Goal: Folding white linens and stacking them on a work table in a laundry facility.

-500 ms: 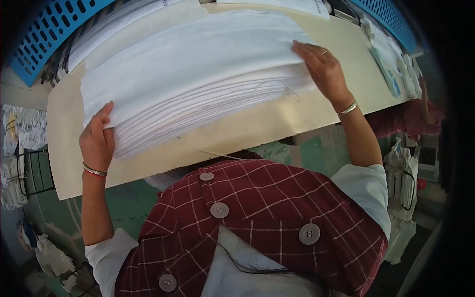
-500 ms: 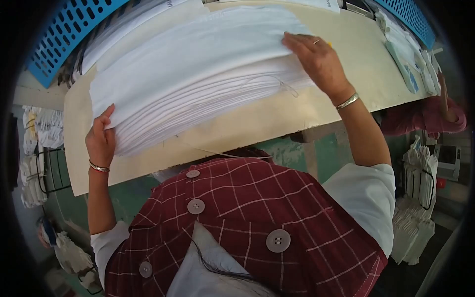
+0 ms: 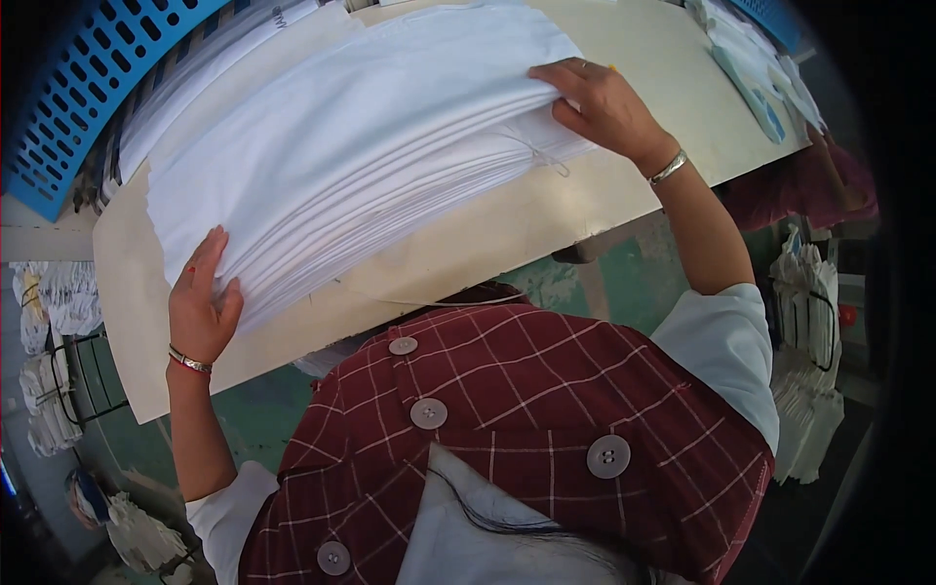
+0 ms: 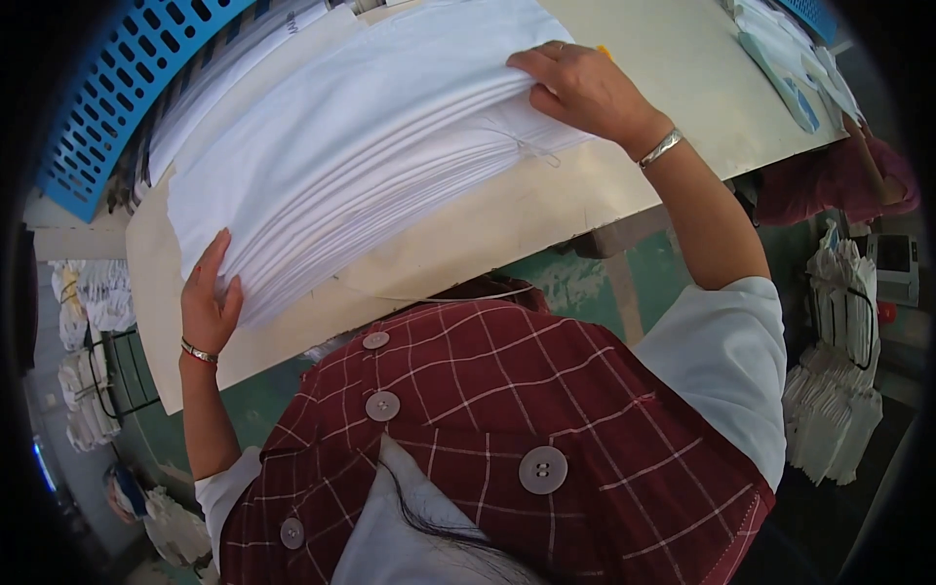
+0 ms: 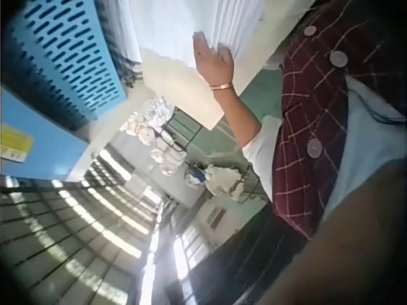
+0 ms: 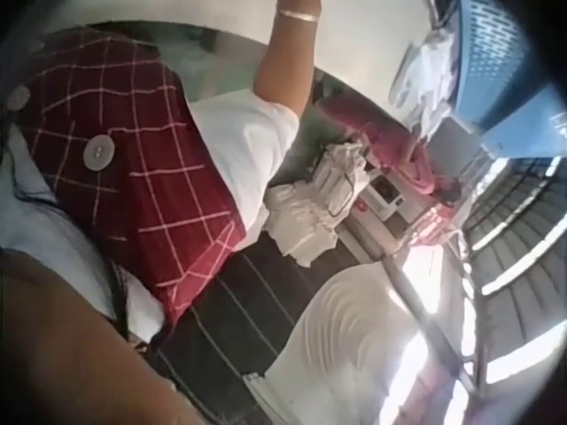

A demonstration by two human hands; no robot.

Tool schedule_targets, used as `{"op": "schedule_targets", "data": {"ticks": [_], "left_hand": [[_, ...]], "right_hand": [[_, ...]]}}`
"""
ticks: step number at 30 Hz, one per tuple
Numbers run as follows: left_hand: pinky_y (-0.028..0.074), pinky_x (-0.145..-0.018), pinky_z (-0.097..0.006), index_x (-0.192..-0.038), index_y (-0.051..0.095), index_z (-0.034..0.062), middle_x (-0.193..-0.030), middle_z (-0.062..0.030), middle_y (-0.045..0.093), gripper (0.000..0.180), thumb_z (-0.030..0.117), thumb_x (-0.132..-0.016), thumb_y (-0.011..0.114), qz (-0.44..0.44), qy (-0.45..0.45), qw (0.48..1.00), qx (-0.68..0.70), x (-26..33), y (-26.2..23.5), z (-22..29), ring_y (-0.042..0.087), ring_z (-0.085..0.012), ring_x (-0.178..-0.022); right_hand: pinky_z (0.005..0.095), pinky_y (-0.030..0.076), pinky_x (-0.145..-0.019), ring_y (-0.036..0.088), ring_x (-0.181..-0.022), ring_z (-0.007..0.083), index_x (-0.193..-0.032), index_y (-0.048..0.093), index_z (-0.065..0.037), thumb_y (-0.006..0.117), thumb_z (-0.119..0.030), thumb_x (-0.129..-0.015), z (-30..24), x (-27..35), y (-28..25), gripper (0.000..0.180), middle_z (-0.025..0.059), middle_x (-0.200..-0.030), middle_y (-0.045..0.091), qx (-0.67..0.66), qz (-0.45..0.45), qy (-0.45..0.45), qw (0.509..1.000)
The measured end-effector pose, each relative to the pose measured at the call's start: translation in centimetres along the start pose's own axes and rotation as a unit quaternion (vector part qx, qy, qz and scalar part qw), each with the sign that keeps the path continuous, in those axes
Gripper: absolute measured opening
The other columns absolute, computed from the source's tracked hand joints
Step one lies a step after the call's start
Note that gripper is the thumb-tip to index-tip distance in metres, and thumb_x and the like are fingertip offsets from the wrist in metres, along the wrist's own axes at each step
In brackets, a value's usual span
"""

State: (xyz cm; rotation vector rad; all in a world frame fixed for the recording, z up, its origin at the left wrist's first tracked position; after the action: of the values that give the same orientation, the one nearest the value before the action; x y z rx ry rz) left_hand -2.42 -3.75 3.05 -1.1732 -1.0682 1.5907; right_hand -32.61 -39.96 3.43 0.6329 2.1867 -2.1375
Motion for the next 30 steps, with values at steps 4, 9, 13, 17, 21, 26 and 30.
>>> {"op": "schedule_targets", "data": {"ticks": [4, 9, 13, 17, 21, 26, 30], "left_hand": [[0.045, -0.097, -0.039, -0.128, 0.048, 0.0035, -0.130, -0.0178, 0.052, 0.056, -0.008, -0.073, 0.051, -0.005, -0.023, 1.000, -0.005, 0.1, 0.2, -0.7, 0.051, -0.0358, -0.118], [0.045, -0.097, -0.041, -0.127, 0.048, 0.0032, -0.129, -0.0180, 0.052, 0.057, -0.011, -0.072, 0.049, -0.005, -0.019, 0.999, -0.035, 1.3, -0.5, 0.0, 0.051, -0.0358, -0.118], [0.045, -0.097, -0.041, -0.127, 0.048, 0.0027, -0.129, -0.0180, 0.052, 0.058, -0.013, -0.071, 0.047, 0.034, -0.018, 0.997, -0.069, 2.1, -1.0, 2.2, 0.052, -0.0345, -0.118], [0.045, -0.096, -0.041, -0.124, 0.051, 0.0027, -0.127, -0.0175, 0.054, 0.051, -0.009, -0.074, 0.051, 0.067, -0.035, 0.996, -0.053, 2.5, -3.1, 3.4, 0.053, -0.0340, -0.117], [0.046, -0.094, -0.039, -0.121, 0.055, 0.0032, -0.123, -0.0178, 0.057, 0.038, 0.004, -0.084, 0.054, -0.002, -0.046, 0.998, 0.040, 1.8, -3.9, 0.3, 0.055, -0.0319, -0.114], [0.043, -0.096, -0.038, -0.116, 0.060, 0.0066, -0.116, -0.0160, 0.061, 0.034, 0.029, -0.093, 0.048, 0.120, -0.074, 0.988, -0.069, -3.9, -1.6, -8.4, 0.057, -0.0314, -0.108], [0.043, -0.092, -0.040, -0.104, 0.065, 0.0061, -0.105, -0.0168, 0.065, 0.044, 0.040, -0.096, 0.038, -0.016, -0.221, 0.975, 0.009, -6.9, 3.2, -10.2, 0.059, -0.0349, -0.100]], "right_hand": [[0.0399, 0.049, -0.082, 0.059, -0.097, 0.0325, -0.114, 0.057, -0.005, 0.058, 0.000, -0.070, 0.2, 0.6, 0.7, 0.044, 0.0135, -0.108, 0.062, -0.015, 0.035, -0.029, 0.999], [0.0395, 0.048, -0.084, 0.059, -0.099, 0.0315, -0.113, 0.057, -0.004, 0.058, 0.002, -0.069, -0.7, 1.0, 0.0, 0.045, 0.0133, -0.109, 0.062, -0.013, 0.087, -0.061, 0.994], [0.0393, 0.047, -0.090, 0.058, -0.106, 0.0311, -0.111, 0.057, -0.001, 0.057, 0.004, -0.066, -1.2, 0.6, 0.0, 0.045, 0.0134, -0.115, 0.061, -0.036, 0.096, -0.079, 0.992], [0.0390, 0.046, -0.093, 0.057, -0.108, 0.0314, -0.109, 0.058, 0.000, 0.055, 0.005, -0.065, -1.5, 0.1, -0.4, 0.044, 0.0137, -0.117, 0.060, -0.049, 0.110, -0.066, 0.990], [0.0395, 0.046, -0.093, 0.057, -0.109, 0.0315, -0.110, 0.057, 0.000, 0.054, 0.004, -0.065, -2.5, 1.3, -0.3, 0.046, 0.0137, -0.119, 0.060, -0.030, 0.109, -0.053, 0.992], [0.0383, 0.046, -0.091, 0.058, -0.108, 0.0302, -0.110, 0.056, -0.001, 0.055, 0.004, -0.068, -5.1, 3.6, -2.7, 0.043, 0.0133, -0.121, 0.058, 0.060, 0.119, -0.057, 0.989], [0.0370, 0.047, -0.085, 0.059, -0.103, 0.0306, -0.110, 0.056, -0.001, 0.056, 0.003, -0.073, -8.8, 6.4, -2.8, 0.038, 0.0135, -0.117, 0.060, 0.091, 0.207, 0.040, 0.973]]}}
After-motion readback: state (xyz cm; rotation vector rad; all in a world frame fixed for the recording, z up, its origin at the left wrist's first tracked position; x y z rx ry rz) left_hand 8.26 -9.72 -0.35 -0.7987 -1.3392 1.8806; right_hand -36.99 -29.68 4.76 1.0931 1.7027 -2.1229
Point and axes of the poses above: each hand's wrist, its own x-axis away from the middle knuckle, its own y-axis out of the palm, z = x × y, the point moved 3 cm from there along -x, towards the middle knuckle
